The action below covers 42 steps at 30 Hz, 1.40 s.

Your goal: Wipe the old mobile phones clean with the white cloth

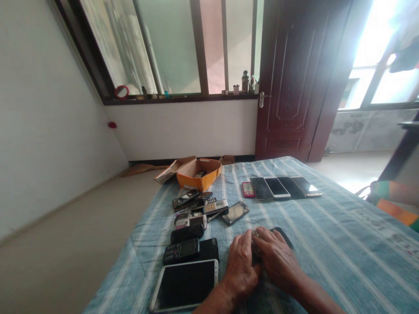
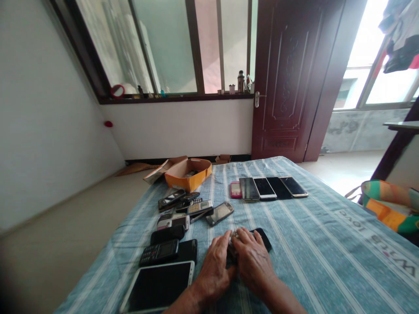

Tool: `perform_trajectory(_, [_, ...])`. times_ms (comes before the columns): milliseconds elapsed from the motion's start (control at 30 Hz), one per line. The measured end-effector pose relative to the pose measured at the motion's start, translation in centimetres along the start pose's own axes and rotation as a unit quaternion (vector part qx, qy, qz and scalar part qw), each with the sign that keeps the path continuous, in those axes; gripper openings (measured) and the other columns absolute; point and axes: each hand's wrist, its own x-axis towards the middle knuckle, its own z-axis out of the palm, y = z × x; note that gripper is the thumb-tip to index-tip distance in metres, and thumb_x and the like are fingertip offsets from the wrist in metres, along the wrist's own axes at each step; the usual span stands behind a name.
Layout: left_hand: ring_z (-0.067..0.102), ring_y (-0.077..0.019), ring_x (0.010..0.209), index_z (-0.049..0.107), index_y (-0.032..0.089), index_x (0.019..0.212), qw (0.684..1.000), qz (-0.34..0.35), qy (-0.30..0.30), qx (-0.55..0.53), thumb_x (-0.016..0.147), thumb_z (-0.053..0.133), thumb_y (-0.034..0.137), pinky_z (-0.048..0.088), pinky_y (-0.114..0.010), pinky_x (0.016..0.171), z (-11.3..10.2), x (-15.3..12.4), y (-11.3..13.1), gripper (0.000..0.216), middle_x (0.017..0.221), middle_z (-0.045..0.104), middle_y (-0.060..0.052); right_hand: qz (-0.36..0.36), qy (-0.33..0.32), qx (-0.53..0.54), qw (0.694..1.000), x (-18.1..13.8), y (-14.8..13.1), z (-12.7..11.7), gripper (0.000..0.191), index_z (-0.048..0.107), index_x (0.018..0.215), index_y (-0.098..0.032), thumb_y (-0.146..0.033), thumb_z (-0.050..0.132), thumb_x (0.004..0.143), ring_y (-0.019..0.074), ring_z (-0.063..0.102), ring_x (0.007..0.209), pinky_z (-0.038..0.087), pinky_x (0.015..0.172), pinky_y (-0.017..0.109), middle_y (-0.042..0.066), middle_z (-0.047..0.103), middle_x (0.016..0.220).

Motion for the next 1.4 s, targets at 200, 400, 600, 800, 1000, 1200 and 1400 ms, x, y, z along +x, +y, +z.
perform_trajectory(200, [0.042,-0.0269,0.123,0.036,0.005,0.139,1.0,-0.019,-0.002,0.008,0.067,0.055,0.016,0.031,-0.039,0.109,-0.1,0.1,0.1,0.075,0.132,0.051,-0.016,0.021,-0.007,0.011,1.0,0.7,0.3,-0.7,0.041,0.066,0.111,-0.028,-0.009,0.043,0.082,0.0197,0.054,0.114,0.03,0.103,0.039,0.003,0.061,0.125])
perform_trajectory(400, [0.045,-0.0261,0.118,0.039,0.011,0.138,1.0,-0.027,0.013,0.008,0.066,0.058,0.019,0.034,-0.037,0.106,-0.4,0.2,0.5,0.075,0.126,0.054,-0.012,0.106,0.01,-0.063,0.992,0.5,2.5,-1.2,0.032,0.066,0.104,-0.023,-0.013,0.042,0.086,0.0229,0.057,0.111,0.03,0.1,0.044,0.008,0.062,0.123])
perform_trajectory(600, [0.043,-0.0269,0.119,0.041,0.01,0.137,0.999,-0.04,0.007,0.01,0.067,0.06,0.021,0.032,-0.039,0.108,-0.5,0.2,1.0,0.073,0.129,0.053,-0.013,0.137,0.029,-0.15,0.979,-0.2,3.5,-1.7,0.025,0.065,0.099,-0.019,-0.014,0.044,0.088,0.0246,0.061,0.098,0.038,0.083,0.036,0.009,0.067,0.106])
perform_trajectory(800, [0.042,-0.0272,0.12,0.041,0.007,0.138,0.999,-0.036,0.004,0.019,0.067,0.059,0.021,0.031,-0.038,0.108,-0.5,0.2,0.9,0.074,0.13,0.053,-0.014,0.098,0.05,-0.162,0.981,-1.2,2.2,-0.9,0.026,0.065,0.101,-0.017,-0.01,0.044,0.087,0.0257,0.061,0.096,0.04,0.083,0.035,0.011,0.066,0.108])
perform_trajectory(1000, [0.044,-0.0273,0.119,0.041,0.006,0.137,0.999,-0.024,-0.003,0.026,0.068,0.055,0.019,0.033,-0.038,0.107,-0.6,0.2,0.9,0.071,0.13,0.053,-0.015,0.021,0.049,-0.097,0.994,-1.9,0.5,0.8,0.033,0.066,0.106,-0.02,-0.006,0.046,0.084,0.0259,0.055,0.113,0.036,0.098,0.039,0.008,0.063,0.121])
perform_trajectory(1200, [0.043,-0.027,0.121,0.04,0.013,0.138,1.0,-0.018,-0.004,0.022,0.068,0.054,0.018,0.031,-0.039,0.108,-0.5,0.4,0.6,0.072,0.132,0.052,-0.011,-0.001,0.027,-0.07,0.997,-2.0,0.0,0.6,0.039,0.066,0.109,-0.024,-0.004,0.046,0.082,0.0251,0.051,0.119,0.031,0.103,0.043,0.005,0.062,0.125])
perform_trajectory(1400, [0.043,-0.0278,0.119,0.043,0.009,0.137,0.999,-0.013,0.008,0.028,0.067,0.058,0.021,0.032,-0.039,0.108,-0.2,0.3,0.5,0.073,0.131,0.053,-0.013,0.069,0.008,-0.162,0.984,-1.9,0.5,-1.4,0.027,0.069,0.08,-0.02,-0.008,0.046,0.085,0.0303,0.059,0.096,0.037,0.088,0.046,0.009,0.068,0.091])
